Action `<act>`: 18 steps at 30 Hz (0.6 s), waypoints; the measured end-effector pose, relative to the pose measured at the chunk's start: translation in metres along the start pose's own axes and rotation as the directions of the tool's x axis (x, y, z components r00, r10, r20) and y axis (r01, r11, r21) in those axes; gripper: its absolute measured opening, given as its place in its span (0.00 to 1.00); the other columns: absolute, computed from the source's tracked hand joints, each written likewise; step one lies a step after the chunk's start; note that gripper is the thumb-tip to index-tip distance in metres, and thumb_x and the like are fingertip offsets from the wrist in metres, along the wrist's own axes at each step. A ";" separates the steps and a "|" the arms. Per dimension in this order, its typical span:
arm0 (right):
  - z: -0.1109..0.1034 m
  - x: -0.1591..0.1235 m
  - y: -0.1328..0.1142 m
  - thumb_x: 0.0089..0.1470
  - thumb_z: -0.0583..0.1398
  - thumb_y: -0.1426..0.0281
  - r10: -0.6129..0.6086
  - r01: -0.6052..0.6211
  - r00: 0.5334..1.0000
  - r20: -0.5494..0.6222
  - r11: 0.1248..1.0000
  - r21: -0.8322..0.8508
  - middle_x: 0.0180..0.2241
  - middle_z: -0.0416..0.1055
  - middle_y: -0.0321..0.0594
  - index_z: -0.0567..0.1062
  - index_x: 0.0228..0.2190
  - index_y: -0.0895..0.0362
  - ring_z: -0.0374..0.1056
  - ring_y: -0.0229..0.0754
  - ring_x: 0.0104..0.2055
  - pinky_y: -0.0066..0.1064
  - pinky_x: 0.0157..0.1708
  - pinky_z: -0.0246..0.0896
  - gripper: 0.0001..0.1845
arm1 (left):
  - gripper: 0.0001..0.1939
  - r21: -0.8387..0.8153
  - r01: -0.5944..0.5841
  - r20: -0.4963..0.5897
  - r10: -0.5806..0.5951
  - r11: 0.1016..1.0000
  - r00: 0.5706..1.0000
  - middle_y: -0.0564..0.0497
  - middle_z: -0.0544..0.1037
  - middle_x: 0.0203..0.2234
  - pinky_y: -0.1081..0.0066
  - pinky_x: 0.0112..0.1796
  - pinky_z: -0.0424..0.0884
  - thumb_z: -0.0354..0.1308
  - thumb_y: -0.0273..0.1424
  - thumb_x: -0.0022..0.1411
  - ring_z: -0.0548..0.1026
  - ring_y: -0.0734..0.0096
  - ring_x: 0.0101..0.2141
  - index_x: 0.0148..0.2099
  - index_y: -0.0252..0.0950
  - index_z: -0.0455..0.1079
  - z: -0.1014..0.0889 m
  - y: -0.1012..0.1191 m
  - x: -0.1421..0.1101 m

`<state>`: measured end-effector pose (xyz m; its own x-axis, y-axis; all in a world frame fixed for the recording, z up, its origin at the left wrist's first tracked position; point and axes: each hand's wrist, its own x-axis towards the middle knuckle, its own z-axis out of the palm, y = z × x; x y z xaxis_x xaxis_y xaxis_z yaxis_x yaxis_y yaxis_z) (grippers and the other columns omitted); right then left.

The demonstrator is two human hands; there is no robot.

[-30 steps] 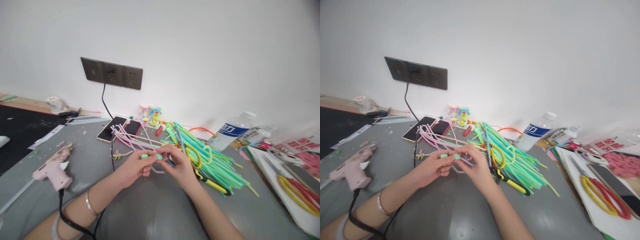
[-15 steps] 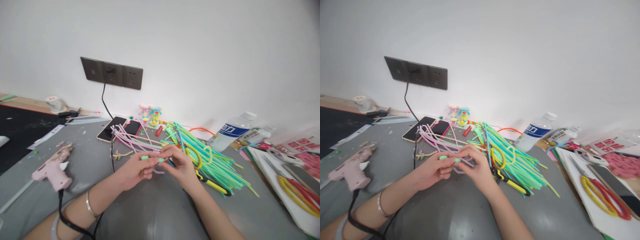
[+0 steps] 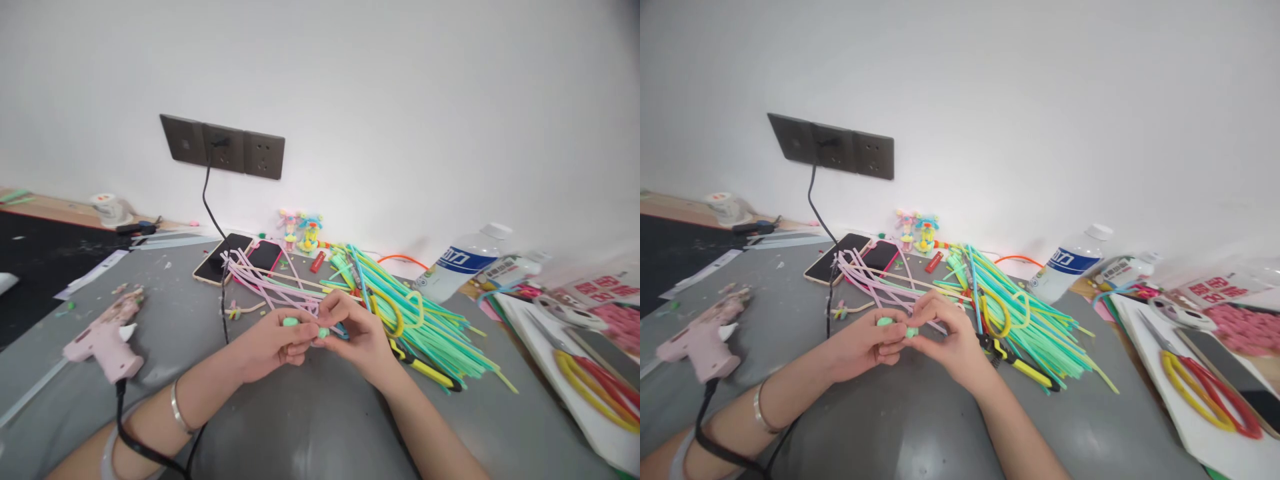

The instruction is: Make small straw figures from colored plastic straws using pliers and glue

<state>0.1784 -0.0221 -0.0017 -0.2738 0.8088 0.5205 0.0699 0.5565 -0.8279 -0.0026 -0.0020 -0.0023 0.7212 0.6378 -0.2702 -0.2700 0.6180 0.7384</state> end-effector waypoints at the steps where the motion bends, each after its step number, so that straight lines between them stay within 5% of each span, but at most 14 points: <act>1: 0.000 0.000 0.000 0.51 0.68 0.71 0.004 -0.004 1.000 0.000 1.000 -0.007 0.31 0.68 0.38 0.73 0.31 0.53 0.66 0.42 0.36 0.35 0.36 0.61 0.07 | 0.15 -0.002 -0.003 -0.011 0.003 1.000 1.000 0.60 0.59 0.15 0.77 0.21 0.47 0.71 0.36 0.50 0.50 0.85 0.18 0.27 0.32 0.70 0.000 0.000 0.000; 8: -0.004 -0.001 0.000 0.54 0.66 0.67 0.099 -0.097 0.995 0.016 0.991 -0.089 0.34 0.69 0.40 0.74 0.36 0.53 0.66 0.43 0.36 0.35 0.36 0.60 0.07 | 0.16 -0.025 0.001 -0.047 -0.002 1.000 0.999 0.61 0.56 0.16 0.77 0.21 0.46 0.70 0.37 0.50 0.49 0.85 0.18 0.28 0.33 0.68 0.004 0.003 0.000; 18: -0.005 0.000 0.002 0.55 0.65 0.67 0.063 -0.065 0.998 -0.022 0.995 -0.076 0.32 0.71 0.40 0.76 0.34 0.53 0.67 0.43 0.37 0.35 0.37 0.61 0.04 | 0.15 -0.007 0.015 -0.057 -0.015 1.000 0.998 0.62 0.53 0.16 0.76 0.22 0.46 0.70 0.36 0.51 0.48 0.84 0.19 0.30 0.34 0.67 0.004 0.004 -0.002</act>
<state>0.1834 -0.0203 -0.0023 -0.2476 0.8464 0.4714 0.1605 0.5157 -0.8416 -0.0024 -0.0029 0.0038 0.6874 0.6538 -0.3164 -0.2638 0.6306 0.7299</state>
